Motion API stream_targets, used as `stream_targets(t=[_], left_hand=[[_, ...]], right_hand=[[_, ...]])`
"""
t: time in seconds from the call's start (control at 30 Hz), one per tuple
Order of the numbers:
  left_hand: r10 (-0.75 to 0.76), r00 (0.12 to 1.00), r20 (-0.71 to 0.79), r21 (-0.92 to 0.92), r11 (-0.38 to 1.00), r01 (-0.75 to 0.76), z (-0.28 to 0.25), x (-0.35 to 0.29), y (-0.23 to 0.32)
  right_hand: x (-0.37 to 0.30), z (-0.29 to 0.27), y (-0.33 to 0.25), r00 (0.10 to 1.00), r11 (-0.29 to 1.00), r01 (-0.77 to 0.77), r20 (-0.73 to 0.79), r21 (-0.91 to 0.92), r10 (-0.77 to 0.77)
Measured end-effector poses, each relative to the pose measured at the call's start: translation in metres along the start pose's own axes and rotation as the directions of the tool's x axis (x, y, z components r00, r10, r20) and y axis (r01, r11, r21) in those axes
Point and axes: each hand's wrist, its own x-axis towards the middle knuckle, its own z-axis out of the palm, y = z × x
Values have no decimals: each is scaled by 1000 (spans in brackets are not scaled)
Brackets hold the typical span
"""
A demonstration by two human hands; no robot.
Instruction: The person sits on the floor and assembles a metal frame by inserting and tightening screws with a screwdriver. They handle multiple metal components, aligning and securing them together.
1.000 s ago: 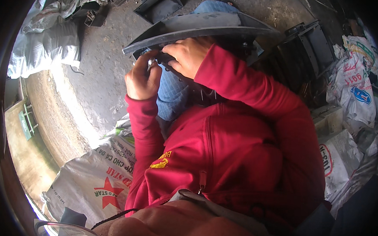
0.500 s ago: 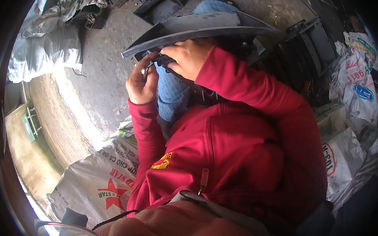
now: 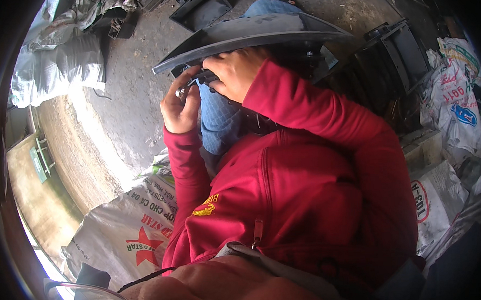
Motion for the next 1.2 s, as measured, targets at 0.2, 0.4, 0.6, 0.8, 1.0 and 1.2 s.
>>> stream_targets(t=[0.2,0.4,0.6,0.8,1.0,1.2], left_hand=[[14,1000,-23,184,983,-10,0,2,8],[153,988,-3,347,927,-143,2,5,4],[242,970,-33,452,869,-201,7,3,6],[321,945,-64,477,841,-254,11,5,1],[290,955,-57,440,866,-237,11,4,-2],[253,965,-74,420,885,-200,10,3,-1]], right_hand=[[-1,3,5,998,999,37,-57,-7,-37],[1,-1,3,1000,1000,18,-23,-18,-19],[0,1,5,998,999,52,-28,1,-52],[1,3,6,996,997,78,-45,6,-78],[-4,5,10,1000,990,21,-5,139,-20],[-1,-3,1,999,999,35,12,-15,-35]])
